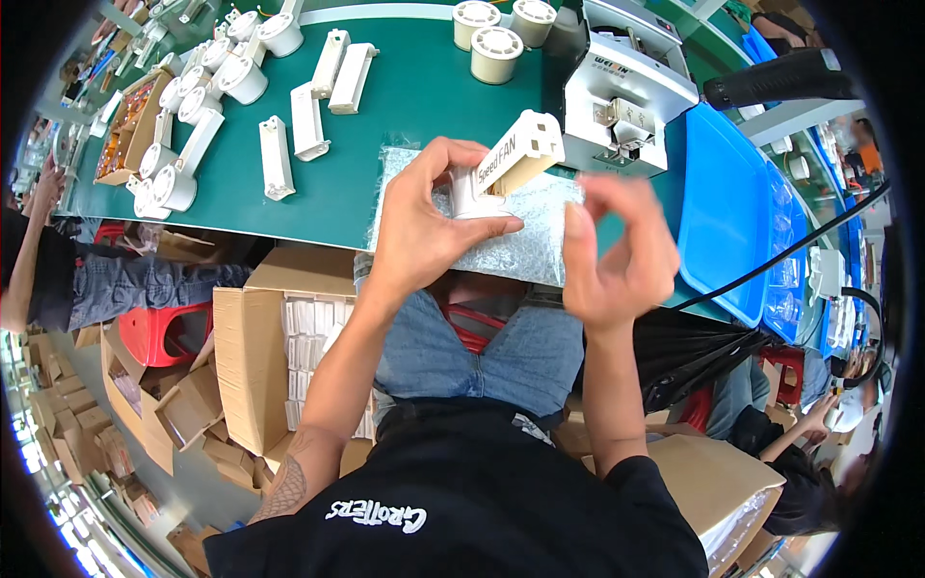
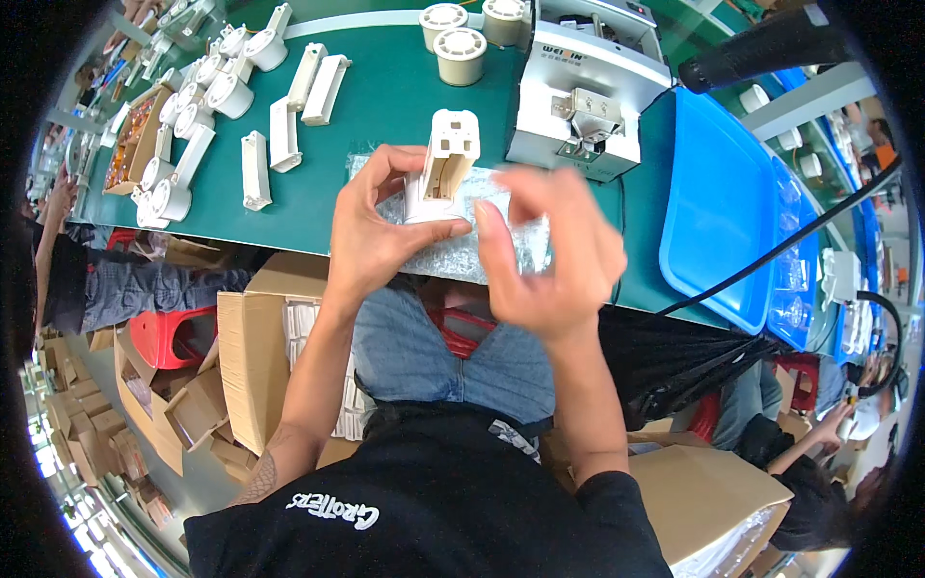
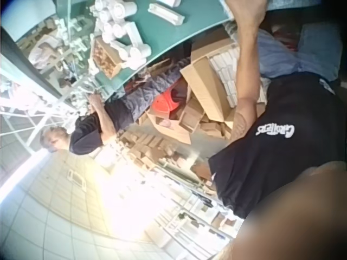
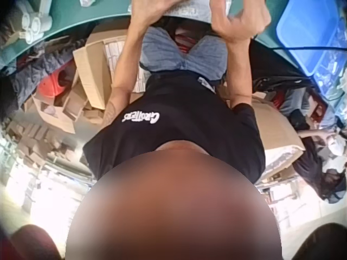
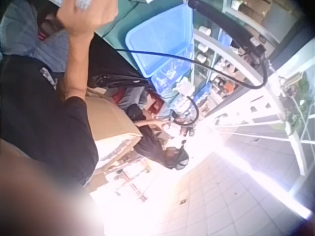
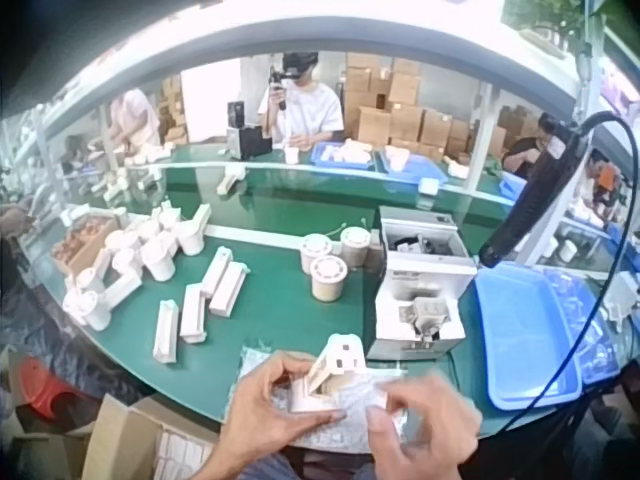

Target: Assemble white electrical plugs and components using an electric screwdriver on a factory production line.

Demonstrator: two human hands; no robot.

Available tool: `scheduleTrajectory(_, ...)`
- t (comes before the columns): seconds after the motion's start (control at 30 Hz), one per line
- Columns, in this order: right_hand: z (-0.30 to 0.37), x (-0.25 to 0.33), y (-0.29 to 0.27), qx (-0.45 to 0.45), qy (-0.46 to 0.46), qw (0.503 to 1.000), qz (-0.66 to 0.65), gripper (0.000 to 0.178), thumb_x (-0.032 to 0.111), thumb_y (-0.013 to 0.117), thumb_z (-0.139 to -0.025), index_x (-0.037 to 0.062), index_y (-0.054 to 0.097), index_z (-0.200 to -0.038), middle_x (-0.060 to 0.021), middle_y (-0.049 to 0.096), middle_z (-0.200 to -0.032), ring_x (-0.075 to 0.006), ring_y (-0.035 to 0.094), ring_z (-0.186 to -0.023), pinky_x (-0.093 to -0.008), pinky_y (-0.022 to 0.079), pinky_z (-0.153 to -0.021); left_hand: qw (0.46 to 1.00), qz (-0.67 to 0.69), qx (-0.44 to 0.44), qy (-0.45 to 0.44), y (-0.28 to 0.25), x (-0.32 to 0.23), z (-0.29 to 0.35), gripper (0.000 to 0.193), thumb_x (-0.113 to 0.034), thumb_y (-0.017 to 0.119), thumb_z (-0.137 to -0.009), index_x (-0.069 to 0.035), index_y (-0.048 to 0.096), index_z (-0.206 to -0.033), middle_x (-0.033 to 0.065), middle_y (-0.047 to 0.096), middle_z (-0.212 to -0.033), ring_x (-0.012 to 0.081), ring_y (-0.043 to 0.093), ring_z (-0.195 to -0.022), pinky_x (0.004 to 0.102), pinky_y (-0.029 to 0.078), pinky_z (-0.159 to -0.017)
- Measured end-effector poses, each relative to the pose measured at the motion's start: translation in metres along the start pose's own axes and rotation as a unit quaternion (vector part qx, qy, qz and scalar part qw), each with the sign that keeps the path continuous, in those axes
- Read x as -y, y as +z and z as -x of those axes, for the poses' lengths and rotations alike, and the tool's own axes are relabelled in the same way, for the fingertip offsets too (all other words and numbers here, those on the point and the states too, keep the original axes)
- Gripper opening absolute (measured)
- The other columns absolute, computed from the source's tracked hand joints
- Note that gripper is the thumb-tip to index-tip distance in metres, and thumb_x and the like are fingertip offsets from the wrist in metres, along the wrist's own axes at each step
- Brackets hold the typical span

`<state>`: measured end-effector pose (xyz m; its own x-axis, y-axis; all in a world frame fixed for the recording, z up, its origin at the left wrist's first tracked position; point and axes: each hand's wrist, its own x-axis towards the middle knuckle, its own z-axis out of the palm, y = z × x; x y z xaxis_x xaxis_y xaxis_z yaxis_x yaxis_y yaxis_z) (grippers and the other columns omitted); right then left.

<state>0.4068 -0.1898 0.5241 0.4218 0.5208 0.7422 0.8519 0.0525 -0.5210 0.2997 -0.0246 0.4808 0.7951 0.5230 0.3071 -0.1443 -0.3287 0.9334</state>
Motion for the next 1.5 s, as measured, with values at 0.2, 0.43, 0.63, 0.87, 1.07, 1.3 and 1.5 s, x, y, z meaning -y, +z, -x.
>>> scheduleTrajectory(0.2,0.005,0.015,0.027,0.057,0.014,0.982,0.181,0.026,0.014,0.074,-0.092,0.0082,0.072,-0.118,-0.0062,0.066,-0.081,-0.0282,0.068,-0.064,-0.0409,0.052,-0.057,0.997,-0.032,-0.051,0.037,0.007,-0.004,0.008,0.051,-0.006,0.094,-0.072,-0.002,0.065,-0.114,0.011,0.073,-0.116,0.0224,0.07,-0.106,0.0351,0.055,-0.093)
scheduleTrajectory(0.43,0.008,0.004,0.025,0.024,0.047,0.977,0.209,0.022,0.004,0.077,-0.088,0.006,0.069,-0.108,-0.0126,0.067,-0.106,-0.0338,0.069,-0.086,-0.0427,0.056,-0.07,0.987,-0.097,-0.058,0.11,0.018,-0.007,0.015,0.057,-0.011,0.094,-0.074,-0.002,0.064,-0.122,0.014,0.07,-0.122,0.0373,0.071,-0.109,0.0406,0.059,-0.09)
scheduleTrajectory(0.63,0.011,0.027,-0.02,0.131,0.046,0.987,0.084,0.021,-0.002,0.076,-0.087,0.0027,0.064,-0.103,-0.0143,0.061,-0.123,-0.0348,0.069,-0.098,-0.044,0.056,-0.078,0.992,-0.078,-0.021,0.096,0.009,-0.012,0.019,0.051,-0.016,0.085,-0.084,0.0,0.064,-0.128,0.0173,0.069,-0.121,0.0369,0.07,-0.109,0.0398,0.056,-0.091)
scheduleTrajectory(0.87,0.023,-0.003,-0.057,-0.027,0.047,0.998,-0.037,0.019,0.007,0.075,-0.094,0.0013,0.063,-0.106,-0.0125,0.066,-0.108,-0.0295,0.069,-0.092,-0.0413,0.054,-0.081,0.993,-0.115,-0.011,0.018,0.006,-0.008,0.023,0.054,-0.015,0.093,-0.079,-0.003,0.067,-0.124,0.0116,0.072,-0.118,0.0224,0.069,-0.103,0.034,0.053,-0.093)
scheduleTrajectory(1.07,-0.072,-0.047,-0.102,-0.358,0.025,0.933,0.023,0.038,0.022,0.068,-0.105,-0.0005,0.053,-0.132,-0.0131,0.066,-0.115,-0.0234,0.063,-0.111,-0.0368,0.052,-0.095,0.992,-0.122,0.018,0.031,0.006,-0.01,0.021,0.061,-0.005,0.092,-0.076,-0.001,0.063,-0.129,0.0122,0.067,-0.125,0.0229,0.065,-0.114,0.0349,0.05,-0.104)
scheduleTrajectory(1.3,-0.081,-0.094,-0.143,-0.107,0.011,0.94,-0.323,0.053,0.041,0.056,-0.111,0.0005,0.047,-0.145,-0.0143,0.065,-0.099,-0.0229,0.067,-0.078,-0.0344,0.054,-0.072,0.987,0.126,0.092,-0.024,0.047,-0.008,0.005,0.065,-0.001,0.088,-0.081,-0.002,0.06,-0.139,0.0093,0.064,-0.132,0.0221,0.063,-0.124,0.0391,0.049,-0.111)
scheduleTrajectory(1.5,-0.086,-0.053,-0.122,-0.036,-0.016,0.89,-0.455,0.028,0.03,0.05,-0.114,0.004,0.056,-0.108,-0.0128,0.062,-0.084,-0.0179,0.06,-0.065,-0.0309,0.048,-0.058,0.994,0.013,0.102,0.032,0.054,0.003,0.001,0.064,0.002,0.087,-0.082,-0.002,0.059,-0.14,0.0107,0.064,-0.135,0.0212,0.063,-0.126,0.0372,0.05,-0.111)
